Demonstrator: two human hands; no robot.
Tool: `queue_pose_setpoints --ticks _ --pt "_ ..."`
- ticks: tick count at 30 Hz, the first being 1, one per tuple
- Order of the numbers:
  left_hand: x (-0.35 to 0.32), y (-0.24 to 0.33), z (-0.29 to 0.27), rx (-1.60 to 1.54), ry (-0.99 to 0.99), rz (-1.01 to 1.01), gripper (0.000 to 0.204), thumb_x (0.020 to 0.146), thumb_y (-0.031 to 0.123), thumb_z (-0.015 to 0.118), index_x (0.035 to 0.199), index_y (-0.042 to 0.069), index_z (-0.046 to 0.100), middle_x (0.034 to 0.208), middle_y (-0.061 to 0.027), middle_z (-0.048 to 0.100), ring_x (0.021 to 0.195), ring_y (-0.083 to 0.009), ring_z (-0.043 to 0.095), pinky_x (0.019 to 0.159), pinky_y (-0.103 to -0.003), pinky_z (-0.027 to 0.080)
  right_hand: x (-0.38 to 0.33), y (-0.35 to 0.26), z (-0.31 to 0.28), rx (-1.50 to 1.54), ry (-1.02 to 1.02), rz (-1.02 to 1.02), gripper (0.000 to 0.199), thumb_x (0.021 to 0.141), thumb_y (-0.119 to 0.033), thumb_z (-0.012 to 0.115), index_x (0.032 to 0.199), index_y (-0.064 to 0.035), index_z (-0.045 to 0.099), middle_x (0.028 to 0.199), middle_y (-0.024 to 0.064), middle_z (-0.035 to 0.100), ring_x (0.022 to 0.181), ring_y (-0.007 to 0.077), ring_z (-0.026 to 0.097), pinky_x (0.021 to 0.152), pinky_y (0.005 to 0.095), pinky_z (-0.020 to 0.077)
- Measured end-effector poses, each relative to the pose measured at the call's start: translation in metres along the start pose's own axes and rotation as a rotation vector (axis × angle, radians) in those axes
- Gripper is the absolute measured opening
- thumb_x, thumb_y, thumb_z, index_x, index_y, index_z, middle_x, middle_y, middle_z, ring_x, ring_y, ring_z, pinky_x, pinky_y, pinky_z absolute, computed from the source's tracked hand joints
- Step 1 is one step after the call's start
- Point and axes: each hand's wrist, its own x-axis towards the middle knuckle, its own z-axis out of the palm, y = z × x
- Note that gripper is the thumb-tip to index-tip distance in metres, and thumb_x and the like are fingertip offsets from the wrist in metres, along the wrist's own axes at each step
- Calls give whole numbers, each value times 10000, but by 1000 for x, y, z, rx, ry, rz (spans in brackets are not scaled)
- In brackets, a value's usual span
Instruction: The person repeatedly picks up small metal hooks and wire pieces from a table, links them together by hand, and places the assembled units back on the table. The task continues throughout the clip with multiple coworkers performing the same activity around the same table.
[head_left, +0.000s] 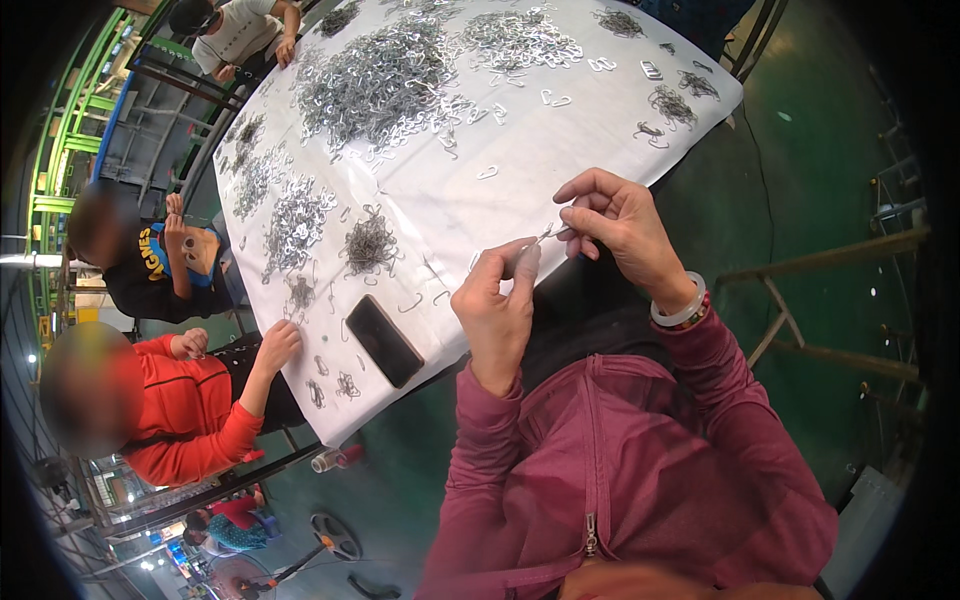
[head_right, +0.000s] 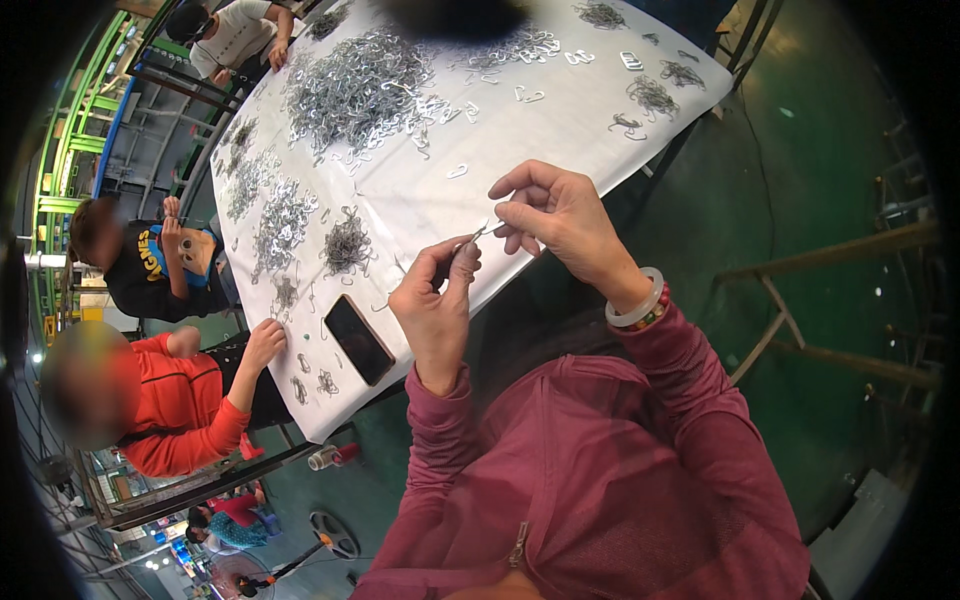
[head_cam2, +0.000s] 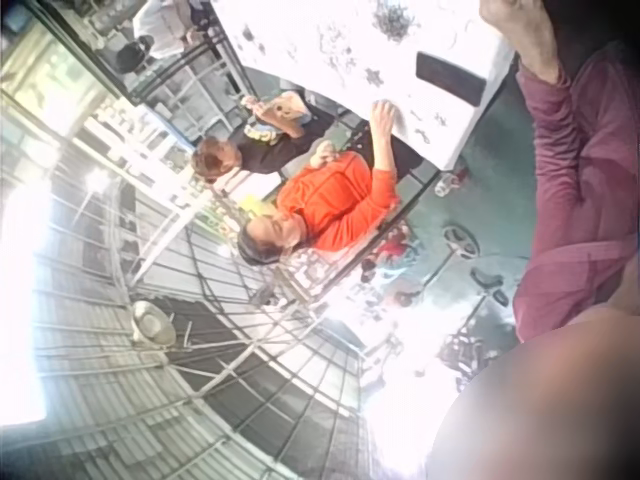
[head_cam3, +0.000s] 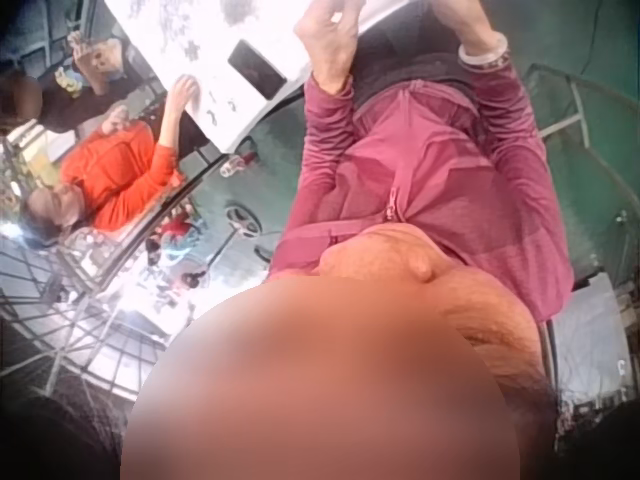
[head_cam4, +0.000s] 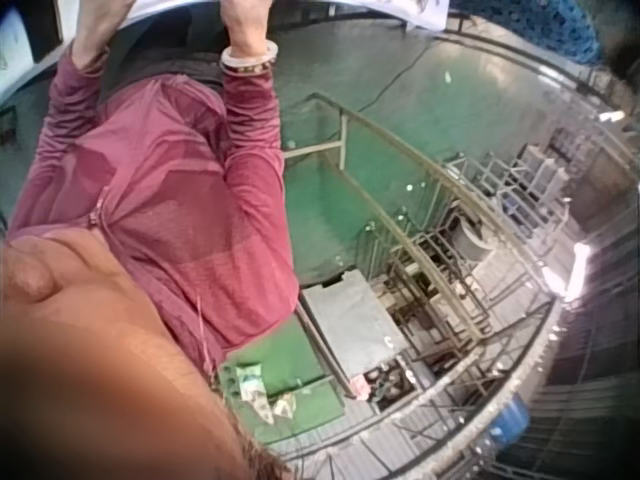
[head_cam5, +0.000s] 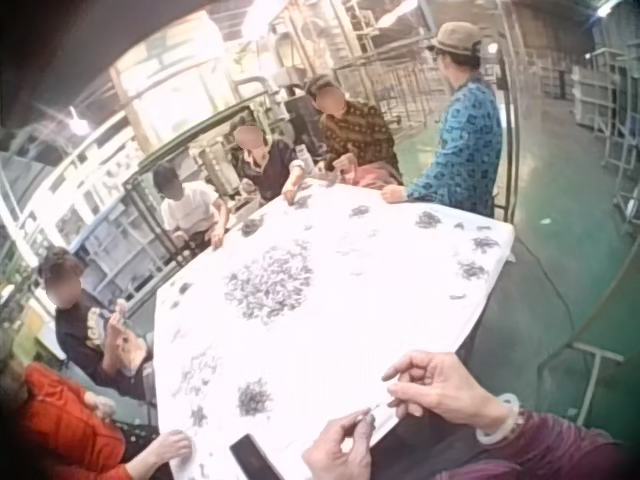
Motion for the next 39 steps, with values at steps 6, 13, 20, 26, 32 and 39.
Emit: queue_pose_setpoints --ticks 6,13,20,26,32,39 --pt "2 4 -2 28 -47 -23 76 849 53 679 888 -11 664 729 -100 653 603 -147 595 578 -270 471 -1 -3 -3 -16 10 2 196 865 -36 617 1045 37 585 665 2 553 516 50 522 520 170 435" --pt "2 5 0 101 -57 -5 99 863 78 672 843 -11 633 689 -106 615 553 -174 554 533 -298 437 0 -4 -3 -25 -17 -4 205 871 -42 610 1063 24 583 674 -6 547 530 40 519 517 166 415" --pt "-2 1 2 109 8 34 99 870 75 661 859 -14 620 727 -121 620 596 -200 572 553 -312 444 2 -3 3 -15 -48 -2 200 884 -53 608 1068 20 580 679 -3 554 543 41 532 512 165 407" --pt "-4 -2 6 82 33 25 102 867 65 655 841 -17 599 725 -127 606 604 -230 570 555 -330 442 6 0 3 83 -80 45 211 887 -55 614 1075 26 562 671 21 577 540 70 571 475 165 409" --pt "-1 -5 2 128 -53 -22 151 898 113 667 859 -27 627 720 -78 659 652 -103 602 600 -241 482 14 0 -8 113 -64 107 254 845 6 612 1087 42 542 657 59 593 547 139 632 439 189 429" --pt "-6 -4 11 -41 8 -167 177 913 142 655 868 -25 615 730 -64 647 658 -96 580 614 -234 473 21 -3 -7 48 -172 98 262 837 -13 597 1081 44 521 630 16 549 517 120 602 439 202 398"
